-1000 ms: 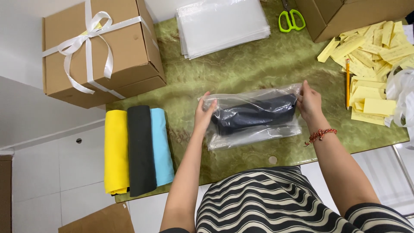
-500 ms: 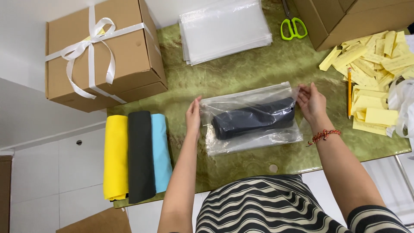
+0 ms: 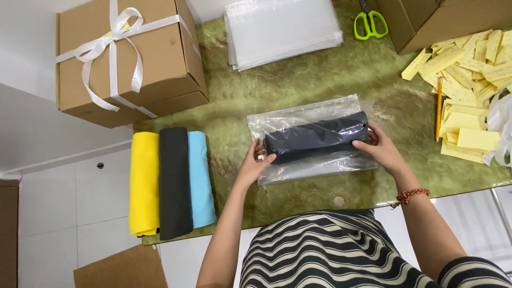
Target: The person writes on a yellow sticky note attached to a cardboard box using a pencil, then places a folded black cloth into a clear plastic bag. They place the bagged cloth into a cardboard box, close it, and tie a white ribbon around the box.
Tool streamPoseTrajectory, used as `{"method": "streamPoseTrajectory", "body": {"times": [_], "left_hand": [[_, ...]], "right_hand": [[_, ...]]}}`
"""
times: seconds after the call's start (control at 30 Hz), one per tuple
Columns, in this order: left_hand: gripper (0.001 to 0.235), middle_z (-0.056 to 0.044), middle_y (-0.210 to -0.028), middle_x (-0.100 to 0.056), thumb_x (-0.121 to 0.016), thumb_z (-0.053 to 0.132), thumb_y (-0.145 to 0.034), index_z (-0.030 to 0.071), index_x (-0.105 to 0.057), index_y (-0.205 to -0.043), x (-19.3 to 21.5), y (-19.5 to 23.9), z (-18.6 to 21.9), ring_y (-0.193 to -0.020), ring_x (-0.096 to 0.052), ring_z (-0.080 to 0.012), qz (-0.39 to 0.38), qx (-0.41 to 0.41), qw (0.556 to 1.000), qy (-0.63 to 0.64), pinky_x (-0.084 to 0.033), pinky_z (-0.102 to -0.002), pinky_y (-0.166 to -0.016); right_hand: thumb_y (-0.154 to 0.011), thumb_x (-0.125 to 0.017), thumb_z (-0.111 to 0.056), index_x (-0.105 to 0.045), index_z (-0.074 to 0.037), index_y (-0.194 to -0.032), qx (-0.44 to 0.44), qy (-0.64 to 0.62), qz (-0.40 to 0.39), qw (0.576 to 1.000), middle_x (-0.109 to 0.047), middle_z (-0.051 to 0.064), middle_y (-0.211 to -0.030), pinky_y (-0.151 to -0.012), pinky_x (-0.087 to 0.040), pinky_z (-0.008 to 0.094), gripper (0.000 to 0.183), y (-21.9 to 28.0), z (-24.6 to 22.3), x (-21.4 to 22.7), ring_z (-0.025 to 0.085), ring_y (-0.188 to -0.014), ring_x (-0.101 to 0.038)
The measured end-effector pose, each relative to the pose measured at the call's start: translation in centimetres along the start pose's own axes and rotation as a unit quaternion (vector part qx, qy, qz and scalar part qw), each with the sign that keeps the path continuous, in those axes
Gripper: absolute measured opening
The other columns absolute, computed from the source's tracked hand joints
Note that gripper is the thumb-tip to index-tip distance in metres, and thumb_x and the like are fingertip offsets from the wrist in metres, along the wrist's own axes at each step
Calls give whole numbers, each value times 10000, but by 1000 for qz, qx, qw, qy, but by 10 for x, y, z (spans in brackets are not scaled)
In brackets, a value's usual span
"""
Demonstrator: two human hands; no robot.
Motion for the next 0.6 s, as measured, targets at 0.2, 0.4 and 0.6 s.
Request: {"method": "streamPoseTrajectory", "body": {"times": [0.2,0.4,0.6], "left_hand": [[1018,-213,-1451,-651,-771,769,-841,72,-522,-1540,-21,3,37,-1406,-578,-380,48,60,979,-187,-466,-505,-1194],[1015,-142,-1403,-692,-640,936,-810,241,-506,-1538,-10,3,20,-1366,-624,-340,62,129,969,-203,-503,-466,-1151],[862,-88,-1013,-806,-858,714,-820,124,-629,-1405,4,32,-3,-878,-809,-192,7,116,982,-147,-632,-374,-868]], "right_hand": [[-947,-831,-582,-639,-75,-1468,-24,168,55,984,-706,213,-1332,-1112,-478,514,751,-10,-14,-12,379,-1314,-626],[-897,-758,-874,-771,-156,-1316,-48,294,112,948,-764,174,-1215,-1035,-519,530,832,-40,11,-3,404,-1231,-674],[-1008,-701,-796,-763,-219,-1324,-67,265,117,955,-792,111,-1086,-977,-543,522,661,16,-8,5,370,-1130,-718]]}}
Point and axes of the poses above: each hand's wrist, its own y-axis away from the middle knuckle, its own x-axis out of the back of the hand, z = x × y, the point moved 7 cm from there along -y, towards the middle knuckle
